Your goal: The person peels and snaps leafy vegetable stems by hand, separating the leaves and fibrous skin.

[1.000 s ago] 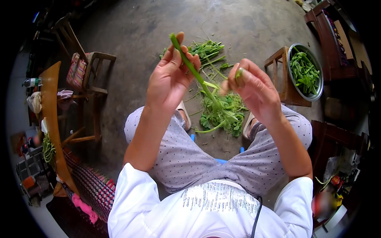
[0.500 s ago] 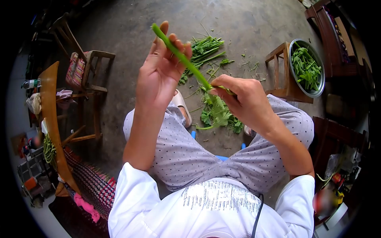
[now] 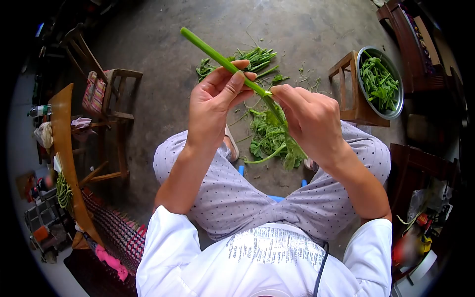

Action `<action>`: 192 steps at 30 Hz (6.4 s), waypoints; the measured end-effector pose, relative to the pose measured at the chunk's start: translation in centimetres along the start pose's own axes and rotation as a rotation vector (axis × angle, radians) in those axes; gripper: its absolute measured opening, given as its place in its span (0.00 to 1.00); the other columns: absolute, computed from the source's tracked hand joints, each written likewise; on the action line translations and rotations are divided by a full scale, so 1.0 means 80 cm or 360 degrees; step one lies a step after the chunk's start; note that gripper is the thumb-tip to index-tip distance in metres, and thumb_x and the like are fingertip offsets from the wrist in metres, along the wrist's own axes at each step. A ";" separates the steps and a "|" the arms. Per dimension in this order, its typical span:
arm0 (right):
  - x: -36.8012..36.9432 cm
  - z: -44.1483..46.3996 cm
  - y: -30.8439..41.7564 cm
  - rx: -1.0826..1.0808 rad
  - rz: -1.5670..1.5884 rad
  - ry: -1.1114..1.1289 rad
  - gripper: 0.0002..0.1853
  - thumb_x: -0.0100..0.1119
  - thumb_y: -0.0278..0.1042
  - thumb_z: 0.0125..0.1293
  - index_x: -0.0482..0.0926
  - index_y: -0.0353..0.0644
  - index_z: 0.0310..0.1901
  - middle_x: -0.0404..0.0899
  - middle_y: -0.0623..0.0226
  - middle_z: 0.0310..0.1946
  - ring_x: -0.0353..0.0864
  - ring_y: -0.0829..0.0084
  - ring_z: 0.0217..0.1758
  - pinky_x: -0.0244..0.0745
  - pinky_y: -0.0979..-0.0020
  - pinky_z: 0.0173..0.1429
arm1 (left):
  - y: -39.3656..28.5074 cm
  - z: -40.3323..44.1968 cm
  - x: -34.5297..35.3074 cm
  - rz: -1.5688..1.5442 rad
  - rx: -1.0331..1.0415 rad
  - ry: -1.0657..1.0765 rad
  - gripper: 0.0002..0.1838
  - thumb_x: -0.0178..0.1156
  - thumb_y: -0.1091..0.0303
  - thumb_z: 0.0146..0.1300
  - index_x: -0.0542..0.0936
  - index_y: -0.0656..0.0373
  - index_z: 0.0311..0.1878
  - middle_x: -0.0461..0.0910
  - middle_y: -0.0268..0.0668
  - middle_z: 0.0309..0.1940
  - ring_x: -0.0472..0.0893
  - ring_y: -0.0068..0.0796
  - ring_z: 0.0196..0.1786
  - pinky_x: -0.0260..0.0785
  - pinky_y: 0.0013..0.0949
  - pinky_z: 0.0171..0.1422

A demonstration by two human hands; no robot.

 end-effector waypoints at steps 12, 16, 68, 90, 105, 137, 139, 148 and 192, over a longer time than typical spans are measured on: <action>-0.013 -0.001 0.002 -0.0169 -0.0195 -0.0070 0.08 0.59 0.28 0.54 0.77 0.47 0.37 0.62 0.71 0.16 0.68 0.72 0.16 0.61 0.71 0.22 | -0.006 -0.003 -0.004 -0.0274 -0.0057 -0.0057 0.14 0.55 0.68 0.67 0.75 0.65 0.53 0.80 0.41 0.42 0.81 0.27 0.46 0.76 0.29 0.51; -0.015 -0.004 -0.009 -0.0151 -0.0162 -0.0060 0.08 0.59 0.25 0.54 0.76 0.47 0.37 0.64 0.71 0.17 0.68 0.71 0.17 0.61 0.70 0.22 | -0.020 0.000 -0.021 -0.0315 0.0006 -0.0162 0.14 0.54 0.69 0.67 0.75 0.65 0.53 0.80 0.40 0.41 0.81 0.27 0.45 0.77 0.30 0.52; -0.023 0.008 -0.029 0.0187 0.1208 0.0267 0.08 0.55 0.13 0.56 0.76 0.33 0.38 0.71 0.64 0.36 0.69 0.79 0.31 0.64 0.78 0.34 | 0.000 -0.015 0.032 0.0211 -0.0297 0.0615 0.16 0.68 0.67 0.56 0.80 0.62 0.46 0.70 0.19 0.23 0.66 0.07 0.26 0.58 0.14 0.32; -0.005 0.009 -0.026 0.0766 0.1757 0.0491 0.09 0.59 0.32 0.63 0.74 0.34 0.37 0.68 0.75 0.30 0.64 0.85 0.34 0.59 0.81 0.34 | -0.007 -0.011 0.035 0.0238 0.0167 0.0424 0.07 0.67 0.73 0.56 0.80 0.63 0.38 0.80 0.29 0.28 0.75 0.14 0.31 0.67 0.20 0.36; -0.008 0.009 -0.024 0.0898 0.1923 0.0438 0.12 0.61 0.36 0.64 0.75 0.35 0.40 0.71 0.76 0.32 0.67 0.88 0.34 0.63 0.83 0.35 | -0.008 -0.011 0.036 0.0198 0.0183 0.0319 0.06 0.66 0.76 0.56 0.80 0.60 0.36 0.79 0.27 0.28 0.75 0.13 0.31 0.67 0.17 0.38; 0.006 -0.003 -0.031 0.1447 0.2545 0.0639 0.04 0.59 0.29 0.60 0.73 0.40 0.32 0.67 0.79 0.22 0.60 0.91 0.21 0.52 0.85 0.24 | 0.005 -0.015 0.052 0.0018 0.0077 0.0393 0.07 0.60 0.71 0.63 0.79 0.60 0.43 0.77 0.25 0.29 0.70 0.09 0.30 0.60 0.16 0.30; 0.006 -0.004 -0.032 0.1479 0.2567 0.0639 0.04 0.58 0.29 0.60 0.73 0.41 0.32 0.67 0.80 0.22 0.59 0.91 0.21 0.52 0.85 0.24 | 0.009 -0.015 0.050 -0.0047 0.0077 0.0520 0.08 0.59 0.68 0.65 0.78 0.60 0.45 0.75 0.23 0.28 0.65 0.08 0.25 0.54 0.16 0.26; 0.005 0.002 -0.029 0.1093 0.2025 0.0560 0.05 0.59 0.31 0.56 0.75 0.40 0.29 0.69 0.77 0.24 0.62 0.84 0.25 0.59 0.80 0.30 | 0.009 -0.016 0.041 -0.0333 -0.0063 0.0233 0.07 0.53 0.68 0.69 0.74 0.59 0.46 0.77 0.30 0.34 0.59 0.08 0.21 0.46 0.16 0.20; 0.014 0.004 -0.010 0.0879 0.1484 0.0383 0.10 0.64 0.31 0.61 0.82 0.35 0.42 0.72 0.80 0.20 0.62 0.90 0.21 0.55 0.83 0.22 | -0.029 -0.003 -0.015 -0.0575 0.0300 0.0102 0.11 0.53 0.73 0.67 0.75 0.58 0.52 0.76 0.37 0.45 0.56 0.09 0.21 0.47 0.14 0.18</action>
Point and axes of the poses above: each hand's wrist, its own z-axis towards the middle knuckle, its own x-axis out of the palm, y = z × x, the point moved 5 cm from there along z, towards the middle knuckle
